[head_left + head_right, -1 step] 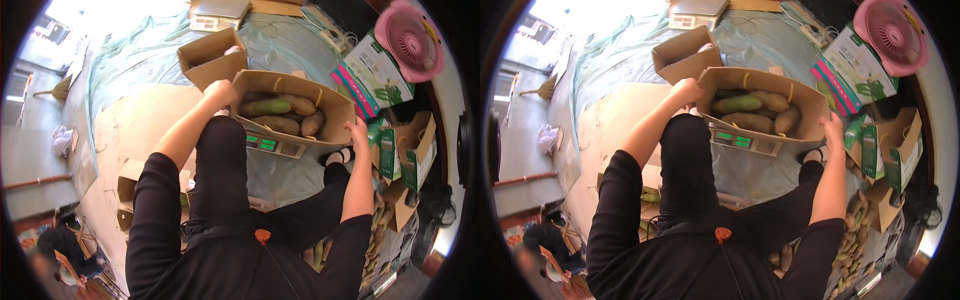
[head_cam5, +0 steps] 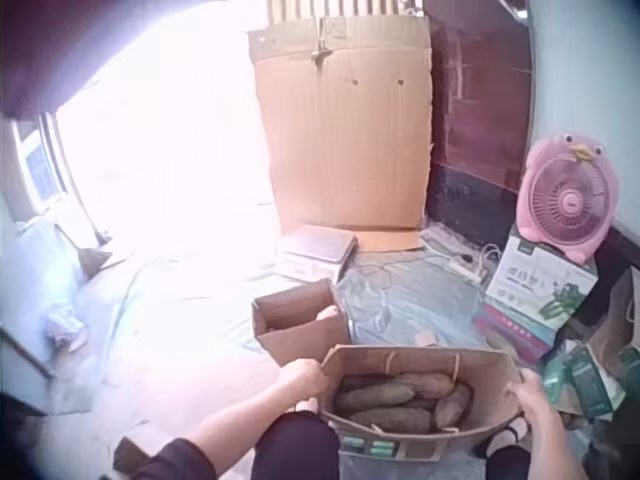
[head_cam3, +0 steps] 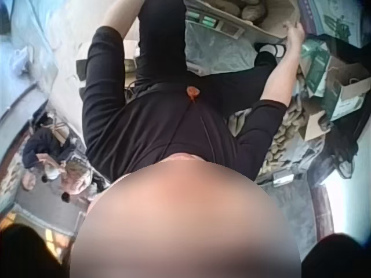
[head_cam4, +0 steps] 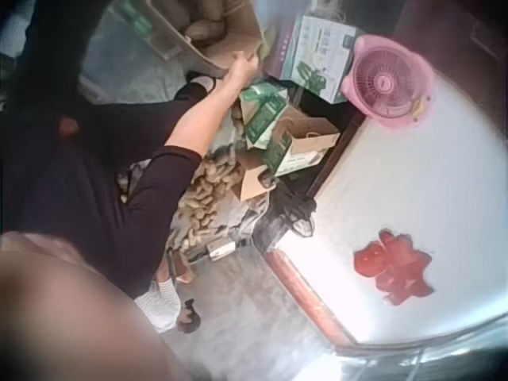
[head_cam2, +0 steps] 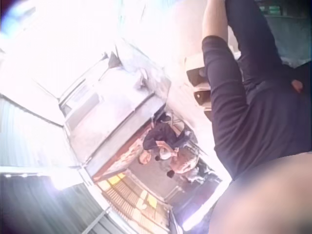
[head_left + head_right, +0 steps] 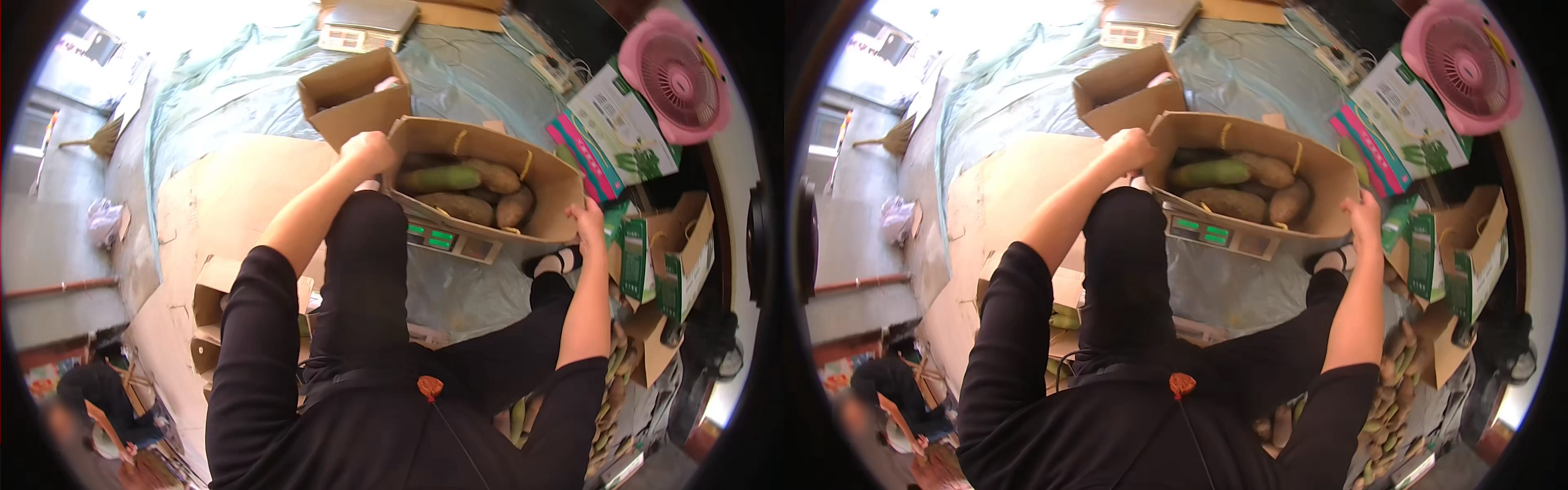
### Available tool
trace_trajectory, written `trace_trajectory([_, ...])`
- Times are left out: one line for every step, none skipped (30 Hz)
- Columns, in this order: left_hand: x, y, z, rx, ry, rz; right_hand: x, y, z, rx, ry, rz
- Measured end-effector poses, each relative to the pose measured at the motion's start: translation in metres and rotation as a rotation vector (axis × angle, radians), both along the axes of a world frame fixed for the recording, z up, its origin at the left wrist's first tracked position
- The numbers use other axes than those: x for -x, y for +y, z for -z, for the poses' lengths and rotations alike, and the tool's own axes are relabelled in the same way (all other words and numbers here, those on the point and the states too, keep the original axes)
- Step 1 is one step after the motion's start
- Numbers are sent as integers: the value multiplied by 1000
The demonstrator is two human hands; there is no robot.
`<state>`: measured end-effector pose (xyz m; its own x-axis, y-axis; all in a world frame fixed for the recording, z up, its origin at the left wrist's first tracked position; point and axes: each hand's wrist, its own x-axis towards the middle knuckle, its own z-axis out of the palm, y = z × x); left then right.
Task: Sorting and weighing vegetables into cardboard boxes for packaging.
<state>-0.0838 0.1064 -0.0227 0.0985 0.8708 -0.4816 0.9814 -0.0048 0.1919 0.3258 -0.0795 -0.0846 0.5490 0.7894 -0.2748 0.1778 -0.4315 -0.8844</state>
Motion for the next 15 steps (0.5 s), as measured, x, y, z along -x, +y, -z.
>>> trace_trajectory([0,-1,3,-23,-10,1,2,1,0,-8,1,21])
trace_trajectory([2,-2,3,-46,-20,0,5,1,-2,-17,3,40])
trace_trajectory([6,-1,3,-16,-25,-3,8,3,-4,-24,11,52])
trace_trajectory([4,2,3,17,-40,6,6,1,-7,-29,9,76])
trace_trajectory([10,4,6,-12,-14,9,7,3,-10,-88,52,66])
trace_trajectory([17,10,8,20,-51,-19,8,7,-13,-146,95,57])
trace_trajectory([22,13,8,69,-71,-41,15,7,-28,-132,147,61])
trace_trajectory([28,17,5,114,-95,-64,23,11,-41,-136,144,41])
trace_trajectory([35,20,3,109,-101,-82,30,14,-52,-147,177,49])
trace_trajectory([42,22,-3,84,-112,-24,37,17,-63,-157,210,60])
trace_trajectory([49,24,-8,61,-123,34,44,20,-73,-174,208,40])
trace_trajectory([58,28,-13,58,-128,21,48,26,-81,-175,205,26])
trace_trajectory([58,30,-27,8,-187,-6,47,26,-89,-218,216,15])
trace_trajectory([68,32,-36,-44,-240,-47,54,31,-101,-260,234,-10])
trace_trajectory([79,39,-38,-47,-223,-25,62,37,-116,-268,227,-33])
